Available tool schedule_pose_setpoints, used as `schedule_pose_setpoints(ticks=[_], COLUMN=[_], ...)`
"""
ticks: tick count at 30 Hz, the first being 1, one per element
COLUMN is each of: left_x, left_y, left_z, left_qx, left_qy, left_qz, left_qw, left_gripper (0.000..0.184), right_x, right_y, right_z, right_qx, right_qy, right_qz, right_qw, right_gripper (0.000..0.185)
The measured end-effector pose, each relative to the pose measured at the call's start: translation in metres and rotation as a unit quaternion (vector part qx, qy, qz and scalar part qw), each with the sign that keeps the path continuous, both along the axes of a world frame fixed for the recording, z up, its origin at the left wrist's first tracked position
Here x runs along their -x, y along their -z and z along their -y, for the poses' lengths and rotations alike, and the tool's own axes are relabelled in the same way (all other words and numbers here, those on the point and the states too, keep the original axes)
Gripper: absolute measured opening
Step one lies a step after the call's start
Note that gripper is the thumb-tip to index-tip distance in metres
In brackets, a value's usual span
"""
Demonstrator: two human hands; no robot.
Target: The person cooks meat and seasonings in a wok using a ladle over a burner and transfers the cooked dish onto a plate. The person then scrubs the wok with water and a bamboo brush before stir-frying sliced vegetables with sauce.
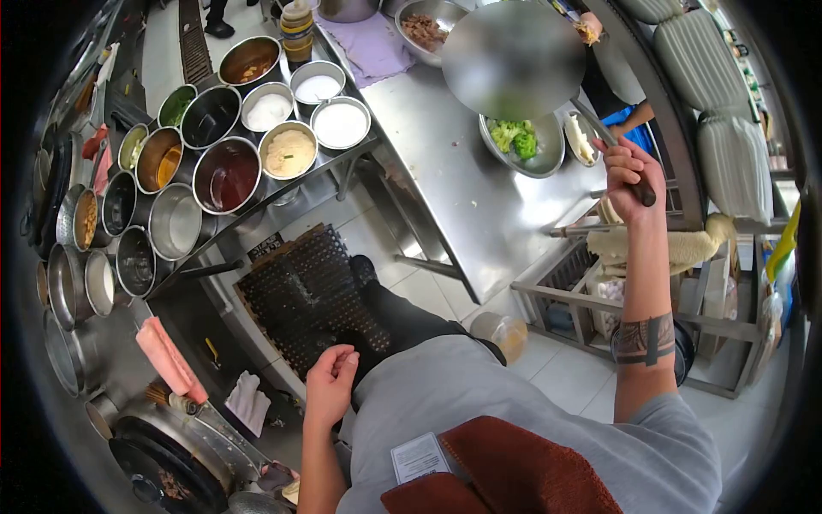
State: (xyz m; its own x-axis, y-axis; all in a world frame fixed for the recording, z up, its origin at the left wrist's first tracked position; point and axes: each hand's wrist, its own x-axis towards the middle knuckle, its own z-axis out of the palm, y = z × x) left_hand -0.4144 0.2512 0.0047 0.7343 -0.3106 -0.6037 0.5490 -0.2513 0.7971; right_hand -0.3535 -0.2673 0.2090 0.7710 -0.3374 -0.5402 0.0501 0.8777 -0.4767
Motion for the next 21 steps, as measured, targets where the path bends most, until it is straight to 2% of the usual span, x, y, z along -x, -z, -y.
schedule_pose_setpoints(ticks=[4, 21], left_x=[-0.005, -0.066], left_y=[-0.001, -0.041], left_z=[0.015, 0.059], left_qx=[-0.040, -0.100], left_qy=[0.020, 0.112], left_qz=[-0.008, 0.061], left_qw=[0.999, 0.987], left_gripper=[0.021, 0.022], right_x=[0.001, 0.018], right_y=[-0.003, 0.009], right_z=[0.022, 0.027], right_qx=[-0.017, 0.121], right_qy=[-0.003, -0.018], right_qz=[0.014, -0.098], right_qw=[1.000, 0.988], right_gripper=[0.037, 0.015])
